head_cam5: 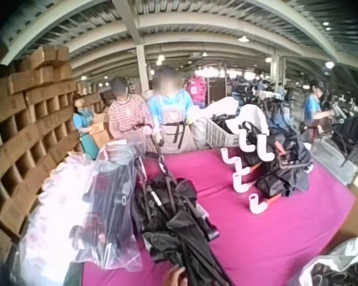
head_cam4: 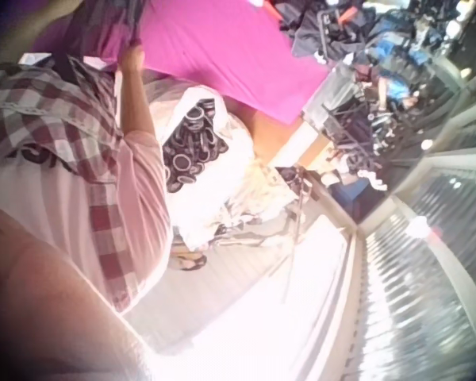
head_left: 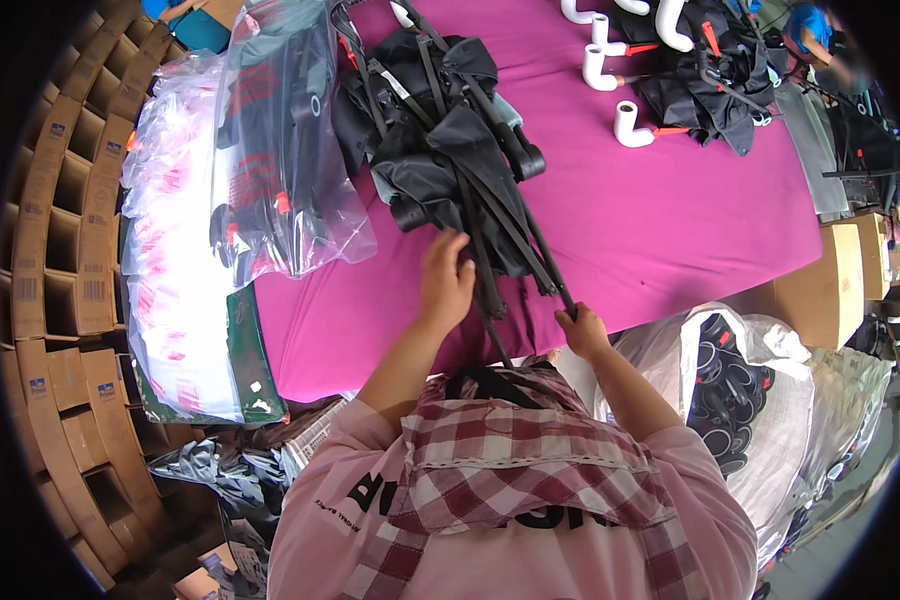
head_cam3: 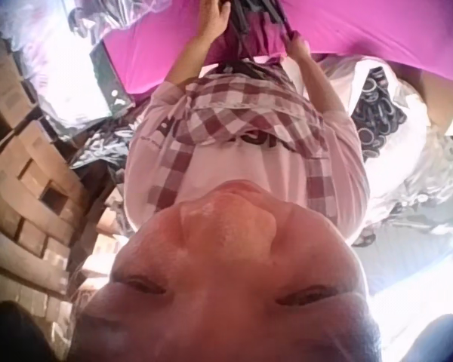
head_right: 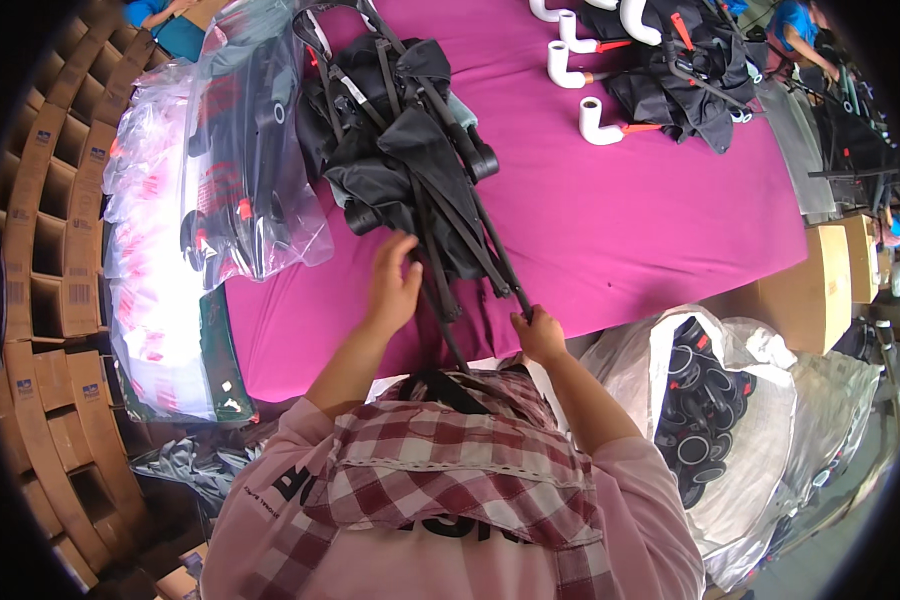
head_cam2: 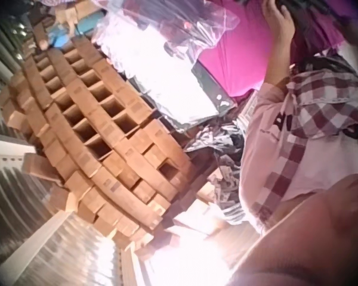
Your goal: The person assembles baby strollers by attaching white handle grips to black frames, adding wheels, and placing fabric seats onto the frames. The person then places each completed stroller into a clear plastic bag. The process is repeated for multiple units.
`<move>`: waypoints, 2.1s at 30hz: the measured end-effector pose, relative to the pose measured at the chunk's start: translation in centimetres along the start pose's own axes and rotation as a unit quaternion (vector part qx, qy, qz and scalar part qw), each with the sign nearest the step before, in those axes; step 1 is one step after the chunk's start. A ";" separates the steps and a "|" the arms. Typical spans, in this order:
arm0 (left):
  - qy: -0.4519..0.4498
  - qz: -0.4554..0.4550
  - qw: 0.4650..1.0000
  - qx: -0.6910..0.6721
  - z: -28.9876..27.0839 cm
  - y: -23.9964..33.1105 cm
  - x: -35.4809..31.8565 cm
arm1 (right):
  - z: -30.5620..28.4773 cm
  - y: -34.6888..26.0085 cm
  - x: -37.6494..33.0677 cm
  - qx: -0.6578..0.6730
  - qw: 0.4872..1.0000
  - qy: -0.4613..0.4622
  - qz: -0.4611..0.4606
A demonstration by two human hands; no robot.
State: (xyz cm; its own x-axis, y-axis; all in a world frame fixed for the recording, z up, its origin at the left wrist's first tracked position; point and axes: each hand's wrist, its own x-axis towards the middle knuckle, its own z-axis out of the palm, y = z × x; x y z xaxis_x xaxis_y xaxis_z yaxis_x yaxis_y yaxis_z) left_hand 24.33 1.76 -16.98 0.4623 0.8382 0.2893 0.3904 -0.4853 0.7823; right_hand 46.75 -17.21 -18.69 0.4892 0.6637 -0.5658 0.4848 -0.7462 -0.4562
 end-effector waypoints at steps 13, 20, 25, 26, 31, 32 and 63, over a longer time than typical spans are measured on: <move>-0.032 -0.216 0.976 -0.008 -6.1 -1.6 -17.1 | -2.2 -5.7 -4.5 0.062 0.910 0.133 -0.387; 0.105 -0.428 0.893 0.087 -12.9 4.1 -31.9 | 7.8 -12.6 -8.0 0.097 0.812 -0.206 -0.537; 0.230 -0.494 0.829 0.129 -14.9 6.5 -42.2 | 12.6 -10.9 -14.8 0.020 0.733 -0.343 -0.587; 0.250 -0.521 0.810 0.101 -15.5 7.0 -42.9 | 13.6 -10.1 -15.5 0.011 0.704 -0.348 -0.619; 0.334 -0.507 0.792 0.058 -16.7 4.1 -47.9 | 16.7 -13.7 -18.8 -0.061 0.712 -0.342 -0.610; 0.350 -0.494 0.795 0.042 -17.8 3.1 -48.5 | 17.8 -14.8 -19.6 -0.072 0.716 -0.338 -0.606; 0.726 -0.245 0.635 0.099 -52.1 -3.8 -47.3 | 30.6 -21.2 -31.4 -0.130 0.786 -0.322 -0.511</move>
State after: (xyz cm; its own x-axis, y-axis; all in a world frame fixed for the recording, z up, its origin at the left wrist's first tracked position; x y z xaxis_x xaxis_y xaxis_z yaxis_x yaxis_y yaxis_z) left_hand -40.44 -23.07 -4.87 -0.9185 0.1758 0.3541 0.3631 0.0207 0.9315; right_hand -1.08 -23.78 -12.31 -0.6801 0.6839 -0.2640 0.5593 0.2513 -0.7900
